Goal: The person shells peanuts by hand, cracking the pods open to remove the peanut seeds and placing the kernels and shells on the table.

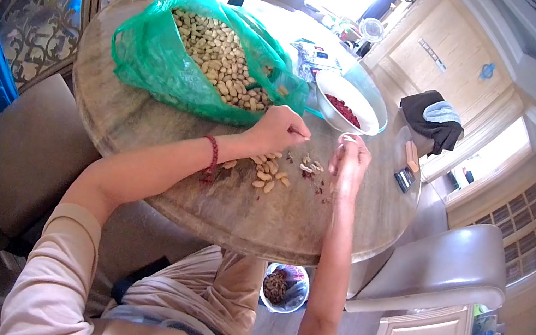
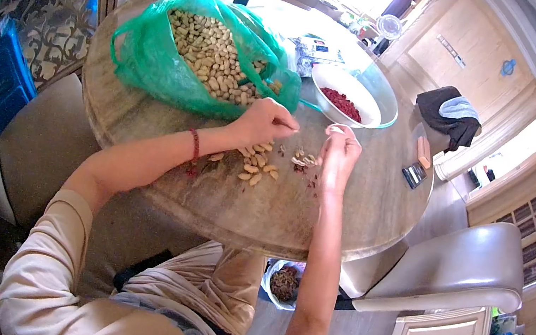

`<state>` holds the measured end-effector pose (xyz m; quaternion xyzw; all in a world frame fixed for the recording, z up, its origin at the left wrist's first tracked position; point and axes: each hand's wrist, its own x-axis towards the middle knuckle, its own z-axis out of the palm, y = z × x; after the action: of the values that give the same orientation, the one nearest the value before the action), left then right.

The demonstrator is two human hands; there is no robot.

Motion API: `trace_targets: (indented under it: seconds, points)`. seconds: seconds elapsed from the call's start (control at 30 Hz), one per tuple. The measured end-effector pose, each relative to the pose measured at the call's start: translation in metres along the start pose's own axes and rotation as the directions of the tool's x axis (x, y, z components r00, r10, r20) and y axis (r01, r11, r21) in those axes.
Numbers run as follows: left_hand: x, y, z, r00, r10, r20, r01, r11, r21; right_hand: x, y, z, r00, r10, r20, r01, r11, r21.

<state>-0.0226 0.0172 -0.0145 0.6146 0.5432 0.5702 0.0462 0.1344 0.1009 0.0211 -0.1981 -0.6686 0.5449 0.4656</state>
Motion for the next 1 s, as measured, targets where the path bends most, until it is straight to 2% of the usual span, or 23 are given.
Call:
trace_targets:
  seconds: [0.03, 0.1, 0.13, 0.23, 0.3, 0.37, 0.43, 0.47, 0.53, 0.57, 0.63, 0.67, 0.73, 0.8, 0.87, 0.9, 0.93, 1.0]
  points:
    - [0.0, -0.005, 0.002, 1.0, -0.002, 0.0, 0.002, 1.0, -0.003, 0.001, -0.002, 0.003, 0.997, 0.069, -0.035, -0.065, 0.991, 0.117]
    - [-0.001, -0.014, 0.007, 0.967, 0.23, 0.105, -0.246, 0.952, 0.183, 0.004, 0.0, 0.0, 0.996, 0.086, -0.035, -0.079, 0.983, 0.165]
    - [-0.001, -0.017, 0.011, 0.968, 0.23, 0.103, -0.245, 0.953, 0.177, 0.005, 0.001, -0.002, 0.994, 0.101, -0.034, -0.091, 0.972, 0.216]
    - [-0.001, -0.012, 0.015, 0.955, 0.26, 0.14, -0.282, 0.944, 0.173, 0.016, -0.003, -0.005, 0.994, 0.052, -0.098, -0.04, 0.992, 0.117]
    - [-0.001, -0.003, 0.013, 0.969, 0.192, 0.155, -0.21, 0.971, 0.116, 0.034, -0.007, -0.006, 0.99, 0.024, -0.142, -0.016, 0.998, 0.057]
    - [0.002, -0.007, 0.011, 0.971, 0.205, 0.123, -0.218, 0.97, 0.109, 0.068, -0.008, -0.013, 0.963, -0.191, -0.192, 0.149, 0.966, -0.211]
    - [0.006, -0.003, 0.002, 0.974, 0.198, 0.109, -0.208, 0.974, 0.086, 0.101, -0.013, -0.015, 0.954, -0.217, -0.205, 0.14, 0.932, -0.335]
    - [0.007, -0.003, 0.001, 0.974, 0.197, 0.111, -0.207, 0.975, 0.086, 0.118, -0.012, -0.016, 0.954, -0.215, -0.208, 0.137, 0.932, -0.334]
    - [0.009, -0.003, -0.001, 0.984, 0.146, 0.103, -0.151, 0.988, 0.041, 0.145, 0.003, -0.019, 0.925, -0.339, -0.173, 0.121, 0.694, -0.71]
    - [0.009, -0.004, 0.0, 0.983, 0.148, 0.106, -0.154, 0.987, 0.042, 0.156, 0.014, -0.025, 0.924, -0.34, -0.176, 0.12, 0.694, -0.709]
    - [0.008, -0.005, 0.002, 0.978, 0.163, 0.13, -0.168, 0.985, 0.033, 0.167, 0.03, -0.031, 0.989, -0.145, -0.02, 0.085, 0.685, -0.723]
    - [0.009, -0.005, 0.002, 0.978, 0.165, 0.128, -0.17, 0.985, 0.03, 0.166, 0.032, -0.033, 0.989, -0.146, -0.02, 0.086, 0.682, -0.726]
    - [0.007, -0.005, 0.003, 0.968, 0.167, 0.188, -0.173, 0.985, 0.019, 0.153, 0.035, -0.033, 0.961, -0.255, 0.11, 0.243, 0.582, -0.776]
    - [0.004, -0.004, 0.004, 0.965, 0.173, 0.196, -0.175, 0.985, -0.007, 0.141, 0.032, -0.028, 0.95, -0.29, 0.112, 0.269, 0.585, -0.765]
    - [0.005, -0.005, 0.002, 0.962, 0.176, 0.21, -0.174, 0.984, -0.028, 0.123, 0.02, -0.02, 0.923, -0.385, 0.008, 0.265, 0.619, -0.74]
    - [0.008, -0.007, 0.0, 0.961, 0.222, 0.165, -0.224, 0.975, -0.007, 0.127, 0.029, -0.024, 0.944, -0.314, -0.105, 0.2, 0.794, -0.574]
    - [0.011, -0.007, -0.005, 0.955, 0.27, 0.121, -0.274, 0.962, 0.018, 0.113, 0.019, -0.017, 0.946, -0.307, -0.101, 0.197, 0.795, -0.574]
    - [0.015, -0.005, -0.02, 0.965, 0.245, 0.089, -0.248, 0.969, 0.015, 0.072, 0.0, -0.007, 0.928, -0.373, 0.004, 0.263, 0.645, -0.717]
